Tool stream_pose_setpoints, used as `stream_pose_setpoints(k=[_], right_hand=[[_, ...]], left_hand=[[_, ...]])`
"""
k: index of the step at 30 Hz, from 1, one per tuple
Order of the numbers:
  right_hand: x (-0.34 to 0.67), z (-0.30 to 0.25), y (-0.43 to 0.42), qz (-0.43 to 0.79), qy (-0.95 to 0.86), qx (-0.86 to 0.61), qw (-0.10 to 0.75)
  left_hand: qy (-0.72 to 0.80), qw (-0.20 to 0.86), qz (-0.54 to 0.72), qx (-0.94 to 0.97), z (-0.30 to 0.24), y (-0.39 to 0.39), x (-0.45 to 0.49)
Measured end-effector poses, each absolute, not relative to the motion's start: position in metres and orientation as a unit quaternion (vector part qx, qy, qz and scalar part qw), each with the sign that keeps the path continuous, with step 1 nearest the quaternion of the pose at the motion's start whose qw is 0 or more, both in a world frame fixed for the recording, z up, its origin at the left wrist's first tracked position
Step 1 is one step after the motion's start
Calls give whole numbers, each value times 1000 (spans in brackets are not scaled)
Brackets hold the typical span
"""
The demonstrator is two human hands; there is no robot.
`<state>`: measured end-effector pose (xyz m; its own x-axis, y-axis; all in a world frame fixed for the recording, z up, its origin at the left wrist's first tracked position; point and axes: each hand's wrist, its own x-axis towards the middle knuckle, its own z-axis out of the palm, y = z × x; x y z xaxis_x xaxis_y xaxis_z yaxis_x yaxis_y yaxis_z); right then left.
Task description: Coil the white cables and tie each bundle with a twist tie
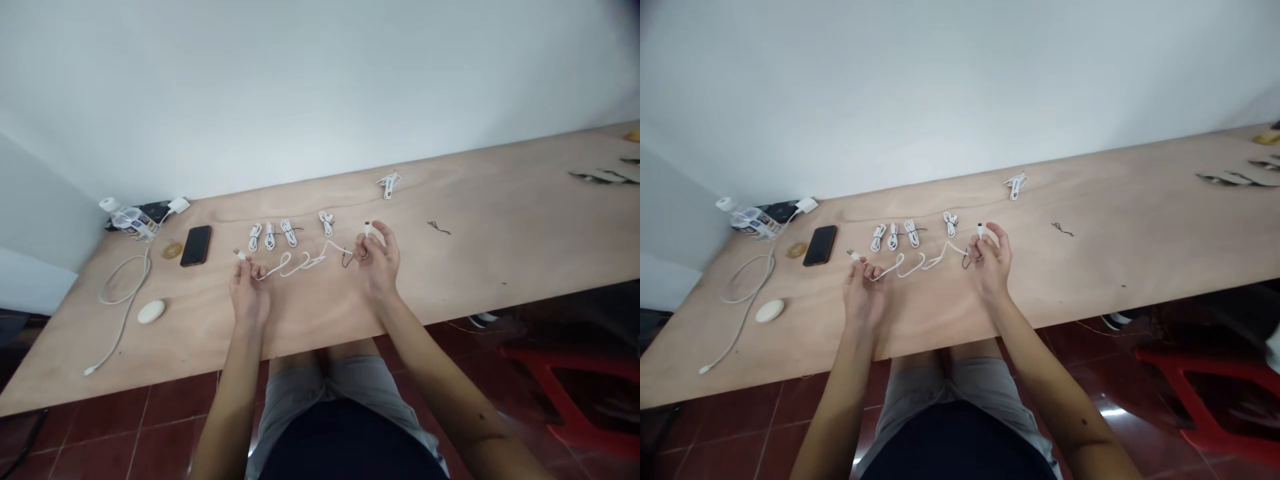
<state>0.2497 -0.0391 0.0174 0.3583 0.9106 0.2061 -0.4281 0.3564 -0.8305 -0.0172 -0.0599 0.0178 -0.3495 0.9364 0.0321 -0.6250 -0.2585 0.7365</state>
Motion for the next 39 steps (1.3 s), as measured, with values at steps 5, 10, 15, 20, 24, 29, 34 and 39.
stream_pose_setpoints(k=[5, 10, 15, 20, 24, 29, 34, 39], right_hand=[[263, 14, -45, 376, -357, -369, 771], [275, 7, -70, 333, -460, -403, 718], [275, 6, -107, 360, -628, -409, 555], [263, 7, -129, 347, -737, -395, 425], [245, 6, -135, 343, -758, -380, 404], [224, 5, -134, 381, -719, -384, 437], [212, -3, -129, 429, -646, -412, 478], [209, -12, -125, 471, -606, -417, 487]], left_hand=[[364, 408, 790, 279, 20, -62, -48], [519, 152, 715, 444, 19, -91, -72], [538, 48, 499, 678, 4, -140, -70], [471, 122, 422, 765, -2, -162, -43], [491, 252, 406, 729, 2, -162, -15], [486, 345, 476, 646, -2, -154, 15], [502, 419, 530, 540, -9, -147, 33], [526, 396, 530, 534, -8, -144, 34]])
